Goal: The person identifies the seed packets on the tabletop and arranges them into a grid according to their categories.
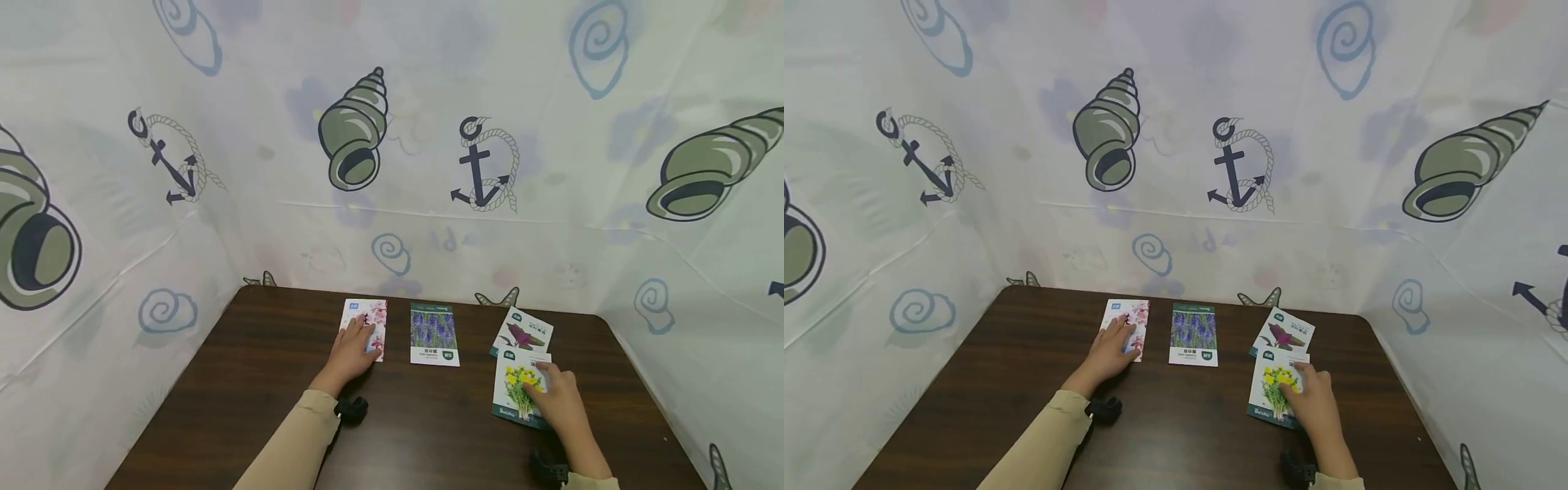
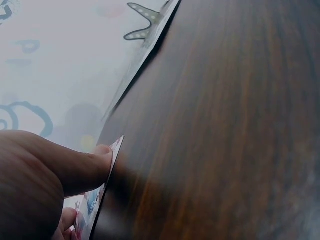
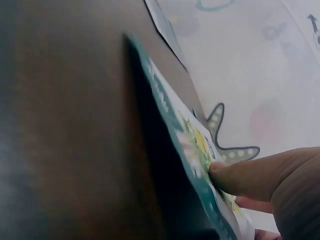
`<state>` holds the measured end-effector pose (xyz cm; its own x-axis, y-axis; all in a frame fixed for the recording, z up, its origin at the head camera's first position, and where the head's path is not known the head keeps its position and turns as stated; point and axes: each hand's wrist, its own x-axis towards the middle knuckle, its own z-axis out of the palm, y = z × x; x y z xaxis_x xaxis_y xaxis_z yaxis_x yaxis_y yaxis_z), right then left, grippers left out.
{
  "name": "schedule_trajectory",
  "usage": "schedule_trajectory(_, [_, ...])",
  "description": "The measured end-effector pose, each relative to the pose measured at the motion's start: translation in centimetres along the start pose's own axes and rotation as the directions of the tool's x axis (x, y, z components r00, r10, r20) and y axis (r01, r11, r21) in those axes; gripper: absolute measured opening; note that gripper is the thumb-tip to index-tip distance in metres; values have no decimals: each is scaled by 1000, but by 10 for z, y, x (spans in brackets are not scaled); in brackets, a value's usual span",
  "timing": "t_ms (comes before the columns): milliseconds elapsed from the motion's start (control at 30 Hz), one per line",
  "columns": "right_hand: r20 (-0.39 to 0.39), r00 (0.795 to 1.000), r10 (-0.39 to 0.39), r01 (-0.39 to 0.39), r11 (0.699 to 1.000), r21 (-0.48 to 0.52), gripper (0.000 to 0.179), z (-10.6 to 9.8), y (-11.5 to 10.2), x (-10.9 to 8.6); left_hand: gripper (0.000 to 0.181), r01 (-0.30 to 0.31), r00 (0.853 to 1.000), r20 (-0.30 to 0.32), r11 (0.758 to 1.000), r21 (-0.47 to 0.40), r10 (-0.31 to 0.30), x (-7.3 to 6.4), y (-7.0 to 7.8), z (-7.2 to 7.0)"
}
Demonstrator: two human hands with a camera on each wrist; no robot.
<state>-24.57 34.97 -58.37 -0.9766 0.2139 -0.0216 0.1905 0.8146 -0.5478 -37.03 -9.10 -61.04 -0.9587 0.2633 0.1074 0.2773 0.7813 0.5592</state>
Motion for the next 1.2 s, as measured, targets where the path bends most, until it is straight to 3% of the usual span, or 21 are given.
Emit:
schedule_trajectory(200, [9, 1000, -14, 14, 999, -38, 74, 8, -4, -16, 63, -25, 999, -21, 1000, 14, 25, -8, 6, -7])
schedule_trajectory(367, [35, 999, -16, 18, 998, -67, 74, 11, -6, -32, 64, -19, 1000, -18, 1000, 14, 19, -7, 5, -5])
schedule_trajectory(667, [65, 994, -90, 94, 993, -70, 65, 17, -19, -45, 67, -6, 1000, -24, 1000, 1, 6, 1, -6, 4])
schedule_trajectory(833, [19, 986, -165, 166, 979, -119, 55, 28, -28, -49, 68, 10, 1000, -2, 1000, 7, -10, -2, -6, -1])
schedule_trajectory(1000, [-42, 948, -314, 303, 937, -173, 34, 36, -39, -50, 66, 13, 1000, -19, 1000, 9, -13, -6, -3, -5])
schedule_trajectory(1200, [25, 892, -451, 451, 886, -107, 36, 43, -40, -57, 66, -7, 1000, -10, 1000, -2, 7, -4, 2, -3])
